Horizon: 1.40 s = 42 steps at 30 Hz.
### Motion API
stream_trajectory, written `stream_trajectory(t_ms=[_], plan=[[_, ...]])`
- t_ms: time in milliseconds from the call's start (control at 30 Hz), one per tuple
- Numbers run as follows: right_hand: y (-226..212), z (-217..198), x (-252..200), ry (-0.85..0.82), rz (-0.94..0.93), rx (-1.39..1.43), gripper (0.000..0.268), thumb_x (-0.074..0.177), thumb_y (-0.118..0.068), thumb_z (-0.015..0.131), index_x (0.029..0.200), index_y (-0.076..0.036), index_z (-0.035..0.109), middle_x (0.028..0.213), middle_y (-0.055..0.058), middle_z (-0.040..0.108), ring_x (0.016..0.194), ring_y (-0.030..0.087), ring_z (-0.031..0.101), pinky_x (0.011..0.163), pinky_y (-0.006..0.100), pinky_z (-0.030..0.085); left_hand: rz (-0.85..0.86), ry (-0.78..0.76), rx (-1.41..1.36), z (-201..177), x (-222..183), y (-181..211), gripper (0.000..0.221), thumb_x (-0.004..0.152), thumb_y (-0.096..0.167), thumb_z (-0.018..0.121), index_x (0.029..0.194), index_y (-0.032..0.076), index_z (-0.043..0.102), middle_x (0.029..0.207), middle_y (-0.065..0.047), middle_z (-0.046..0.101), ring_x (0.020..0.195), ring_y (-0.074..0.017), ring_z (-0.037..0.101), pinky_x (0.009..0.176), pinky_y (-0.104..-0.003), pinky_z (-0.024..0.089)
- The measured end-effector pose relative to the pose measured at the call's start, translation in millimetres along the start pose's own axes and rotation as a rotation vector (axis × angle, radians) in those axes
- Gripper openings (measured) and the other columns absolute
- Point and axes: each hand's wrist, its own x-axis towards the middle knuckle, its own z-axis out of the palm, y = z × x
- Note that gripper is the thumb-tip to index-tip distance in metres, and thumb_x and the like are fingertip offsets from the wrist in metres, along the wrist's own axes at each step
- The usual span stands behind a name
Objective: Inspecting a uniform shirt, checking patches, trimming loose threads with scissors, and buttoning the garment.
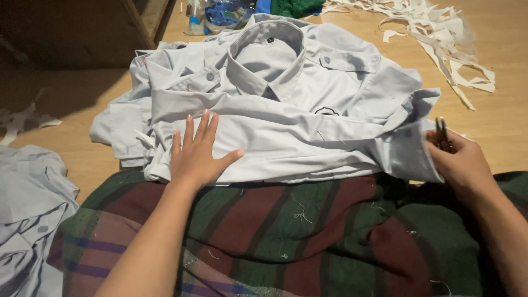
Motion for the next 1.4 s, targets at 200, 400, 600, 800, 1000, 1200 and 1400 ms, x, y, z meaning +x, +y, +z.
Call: stream_trajectory(t_ms=[200,400,600,800,1000,1200,1400], plan=[[1,6,1,-0.040,0.005,-0.191,0.040,0.087,-0.020,0.075,0.121,-0.004,0.065,0.105,0.011,0.065,0.088,0.022,0.055,0.075,0.032,0.039,-0.005,0.000,0.014,-2,-2,3,0.109,0.077,0.084,0.048,0.163,0.023,0.018,0.172,0.008,0.008,0.158,-0.0229,-0.003,0.124,-0.051,-0.001],[72,-30,44,0.209,0.086,0.142,0.022,0.114,-0.027,0.065,0.115,-0.005,0.066,0.096,0.008,0.065,0.071,0.016,0.057,0.055,0.030,0.047,0.006,-0.006,-0.007,-4,-1,2,0.110,0.077,0.083,0.051,0.163,0.022,0.020,0.173,0.005,0.008,0.158,-0.0246,-0.003,0.124,-0.052,-0.001],[41,-33,38,0.362,0.227,0.561,0.021,0.097,-0.038,0.066,0.114,-0.026,0.065,0.116,-0.009,0.070,0.053,-0.002,0.033,0.047,0.017,0.027,0.003,-0.020,0.002,-6,2,2,0.110,0.075,0.084,0.051,0.162,0.024,0.022,0.172,0.005,0.012,0.158,-0.0251,0.001,0.124,-0.054,0.003],[15,-12,5,0.157,0.086,0.181,0.036,0.092,-0.030,0.080,0.117,-0.011,0.063,0.074,-0.004,0.048,0.057,0.006,0.038,0.048,0.021,0.026,0.019,-0.032,0.036,-10,4,-2,0.109,0.076,0.083,0.052,0.162,0.023,0.022,0.172,0.005,0.012,0.158,-0.0270,0.003,0.124,-0.054,0.005],[73,-17,38,0.495,-0.234,-0.352,0.023,0.098,-0.019,0.084,0.103,0.003,0.077,0.082,0.011,0.068,0.067,0.022,0.057,0.063,0.036,0.049,0.028,-0.028,0.111,-18,4,-1,0.106,0.077,0.085,0.046,0.162,0.025,0.025,0.172,0.006,0.015,0.158,-0.0235,0.008,0.123,-0.052,0.008],[37,-20,20,0.551,-0.514,-0.339,0.021,0.128,-0.005,0.087,0.119,0.003,0.070,0.104,0.011,0.066,0.086,0.020,0.058,0.076,0.033,0.047,0.121,0.348,0.096,-17,1,49,0.070,0.078,0.053,0.067,0.128,0.005,0.068,0.139,-0.016,0.061,0.123,-0.0355,0.054,0.099,-0.049,0.038],[0,-10,45,0.161,-0.268,-0.369,0.043,0.090,0.001,0.066,0.130,-0.009,0.077,0.092,0.011,0.071,0.067,0.020,0.054,0.059,0.034,0.043,0.542,0.393,-0.535,-6,20,218,0.032,0.086,0.023,0.069,0.111,0.004,0.068,0.108,-0.014,0.067,0.102,-0.0341,0.064,0.092,-0.045,0.049]])
